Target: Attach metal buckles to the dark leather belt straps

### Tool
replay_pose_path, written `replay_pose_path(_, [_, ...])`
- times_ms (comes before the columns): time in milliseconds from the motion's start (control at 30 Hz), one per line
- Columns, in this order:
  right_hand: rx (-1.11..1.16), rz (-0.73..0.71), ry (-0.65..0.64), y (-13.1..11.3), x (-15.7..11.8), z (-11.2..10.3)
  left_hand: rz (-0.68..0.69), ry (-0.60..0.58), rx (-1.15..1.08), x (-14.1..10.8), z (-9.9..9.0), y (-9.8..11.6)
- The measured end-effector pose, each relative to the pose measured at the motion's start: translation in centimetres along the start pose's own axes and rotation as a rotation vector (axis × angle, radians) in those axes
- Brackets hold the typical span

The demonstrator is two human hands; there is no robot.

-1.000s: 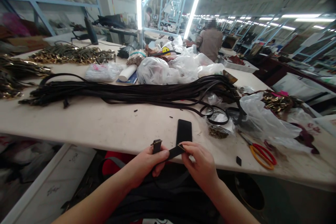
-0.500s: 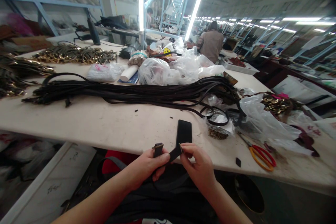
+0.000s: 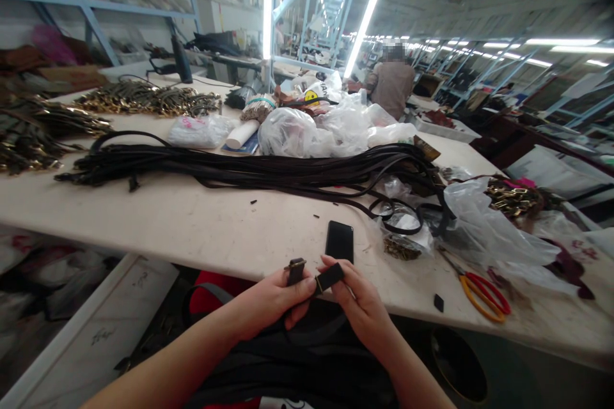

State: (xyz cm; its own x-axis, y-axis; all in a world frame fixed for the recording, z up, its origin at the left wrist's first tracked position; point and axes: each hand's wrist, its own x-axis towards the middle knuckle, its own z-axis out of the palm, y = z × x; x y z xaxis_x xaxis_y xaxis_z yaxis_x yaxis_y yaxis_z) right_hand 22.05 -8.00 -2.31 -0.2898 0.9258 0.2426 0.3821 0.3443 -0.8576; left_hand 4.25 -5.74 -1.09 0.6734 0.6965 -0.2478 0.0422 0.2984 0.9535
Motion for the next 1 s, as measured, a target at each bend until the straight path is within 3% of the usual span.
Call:
replay_pose_path(100, [0.261,0.01,-0.018,-0.5,0.1,0.0,0.045,0.016,0.052,-0.2,0.4,0.4])
replay_pose_path(233, [0.719,0.113,0.061,-1.4,0.0,0.0,0.153,0.241,0.359,-0.5,0.5,1.2])
replay_pose_path(300, [0.824,0.214,0.031,-1.8,0.0,-0.1,0.179,0.338,0.574,-0.6,0.6,1.6])
replay_pose_path(467, [0.657,0.406,-0.101,-2.9,0.4,0.2,0.221,0.352,0.9,-0.1,1.0,1.9])
replay_pose_path(633, [0.702,0.39,-0.152,-3.4,0.2,0.5,0.272,0.37,0.985,0.4,1.0,1.2])
replay_pose_path(800, [0.676,0.387,-0.057,-3.2,0.1,0.5,0.255,0.414,0.98,0.1,1.0,1.0])
replay_pose_path(1000, [0.634,0.348,-0.067,-3.3,0.3,0.8,0.262,0.445,0.999,0.4,1.2,0.4])
